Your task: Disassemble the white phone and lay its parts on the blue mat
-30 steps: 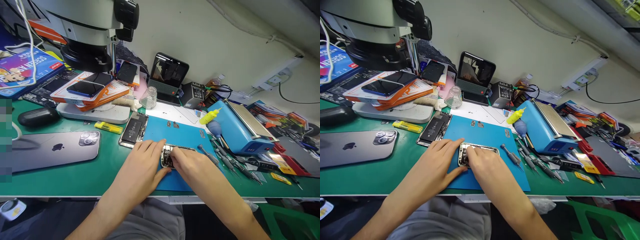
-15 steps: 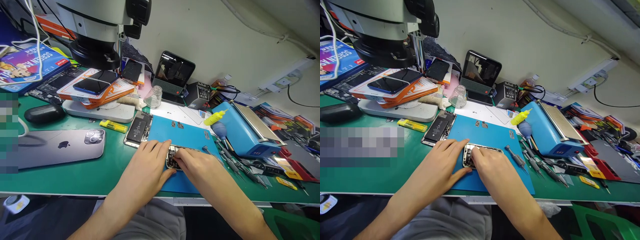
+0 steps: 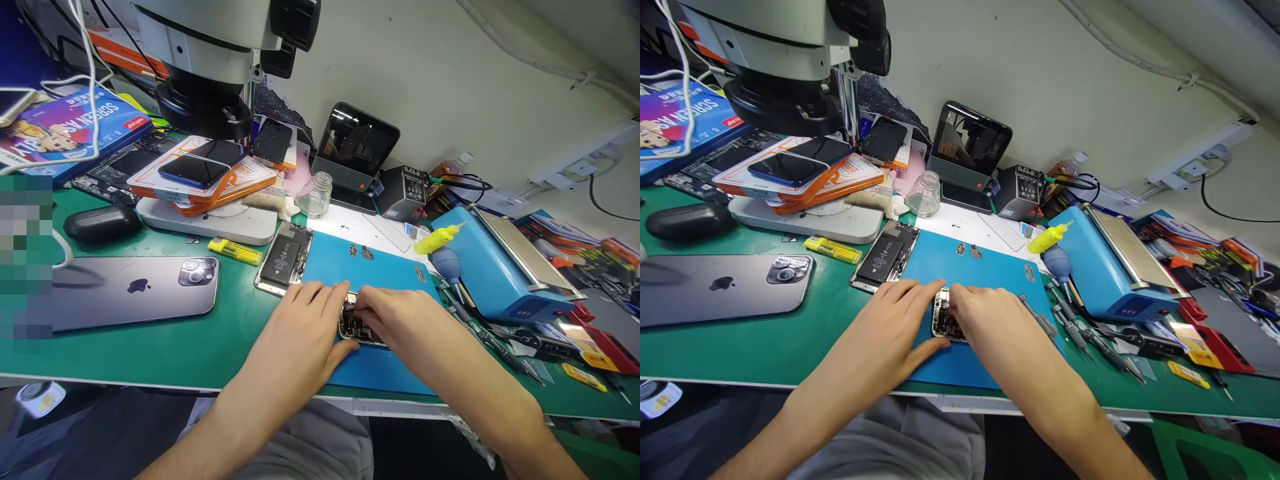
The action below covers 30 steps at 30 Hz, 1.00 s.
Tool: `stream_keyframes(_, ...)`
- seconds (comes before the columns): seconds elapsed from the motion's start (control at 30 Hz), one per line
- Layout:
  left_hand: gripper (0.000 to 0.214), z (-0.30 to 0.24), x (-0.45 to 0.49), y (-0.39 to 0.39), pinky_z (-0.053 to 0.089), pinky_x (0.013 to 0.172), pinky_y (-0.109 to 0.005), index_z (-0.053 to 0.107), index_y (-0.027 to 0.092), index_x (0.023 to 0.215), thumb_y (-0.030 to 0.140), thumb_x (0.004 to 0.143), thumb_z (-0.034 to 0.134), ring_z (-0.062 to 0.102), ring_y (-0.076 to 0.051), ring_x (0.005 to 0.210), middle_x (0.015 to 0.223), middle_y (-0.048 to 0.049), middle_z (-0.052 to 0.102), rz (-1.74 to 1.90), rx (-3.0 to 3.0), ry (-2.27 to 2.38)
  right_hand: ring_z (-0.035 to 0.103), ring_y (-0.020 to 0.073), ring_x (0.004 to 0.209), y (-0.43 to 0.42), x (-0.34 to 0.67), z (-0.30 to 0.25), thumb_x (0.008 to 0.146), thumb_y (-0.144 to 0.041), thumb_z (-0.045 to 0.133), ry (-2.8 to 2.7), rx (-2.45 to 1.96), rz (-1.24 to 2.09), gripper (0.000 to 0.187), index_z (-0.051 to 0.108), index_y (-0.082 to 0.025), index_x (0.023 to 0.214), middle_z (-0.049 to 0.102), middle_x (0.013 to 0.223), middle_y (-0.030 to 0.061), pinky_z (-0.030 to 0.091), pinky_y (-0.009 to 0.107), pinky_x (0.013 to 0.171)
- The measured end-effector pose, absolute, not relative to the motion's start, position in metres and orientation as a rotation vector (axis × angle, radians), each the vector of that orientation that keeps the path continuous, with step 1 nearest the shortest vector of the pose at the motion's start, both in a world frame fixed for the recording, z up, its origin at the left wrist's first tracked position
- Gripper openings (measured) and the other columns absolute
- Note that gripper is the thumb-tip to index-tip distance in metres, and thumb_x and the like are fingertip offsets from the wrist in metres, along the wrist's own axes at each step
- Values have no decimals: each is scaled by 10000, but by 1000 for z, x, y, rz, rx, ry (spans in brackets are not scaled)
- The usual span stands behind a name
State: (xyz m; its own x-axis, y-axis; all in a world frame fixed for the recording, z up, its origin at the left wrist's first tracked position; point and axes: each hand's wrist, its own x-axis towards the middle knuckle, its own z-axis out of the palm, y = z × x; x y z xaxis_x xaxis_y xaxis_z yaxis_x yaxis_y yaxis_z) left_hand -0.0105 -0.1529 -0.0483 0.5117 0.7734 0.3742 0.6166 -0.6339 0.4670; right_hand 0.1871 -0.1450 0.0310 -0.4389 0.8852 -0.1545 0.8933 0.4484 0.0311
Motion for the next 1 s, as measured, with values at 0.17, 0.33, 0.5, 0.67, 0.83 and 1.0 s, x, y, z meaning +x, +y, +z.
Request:
stream_keyframes(0.17,643,-48,-10,-153,561,976,-482,499,147,1446,378,970,865,684,-356,1248,1373,-115,739,831,2483,1172,638,143,592,-146,190,29,1047,-90,597,2573,1499,-30,248,584,-230,842,684,740,-21,319,294,552)
stream_keyframes(0.33,672,-49,-11,-154,556,979,-491,469,129,1483,356,981,853,685,-352,1229,1387,-129,729,817,2493,1161,599,140,582,-149,187,27,1047,-84,618,2598,1509,-42,228,590,-227,872,671,763,-30,313,313,561)
stream_keyframes(0.5,648,-50,-11,-153,555,976,-495,467,147,1475,345,987,843,673,-367,1254,1387,-130,727,824,2488,1164,608,148,592,-148,184,26,1059,-116,642,2575,1559,-90,231,575,-232,871,648,749,-43,307,323,569)
stream_keyframes(0.67,640,-50,-10,-153,560,983,-491,467,168,1469,356,986,843,671,-359,1265,1394,-124,728,818,2480,1173,629,166,599,-147,184,26,1036,-110,672,2618,1473,16,242,549,-234,870,624,747,-40,294,335,573)
stream_keyframes(0.83,683,-50,-11,-154,558,1001,-479,445,170,1495,365,982,851,678,-346,1240,1350,-109,742,831,2487,1171,641,185,595,-156,175,31,921,32,665,2603,1422,113,292,549,-234,889,655,785,-23,311,343,565)
stream_keyframes(1.0,712,-52,-11,-153,559,1010,-481,436,148,1525,372,987,844,681,-344,1236,1371,-123,743,852,2506,1174,750,254,734,-169,167,23,797,89,625,2558,1407,296,344,589,-213,958,726,895,48,417,360,609)
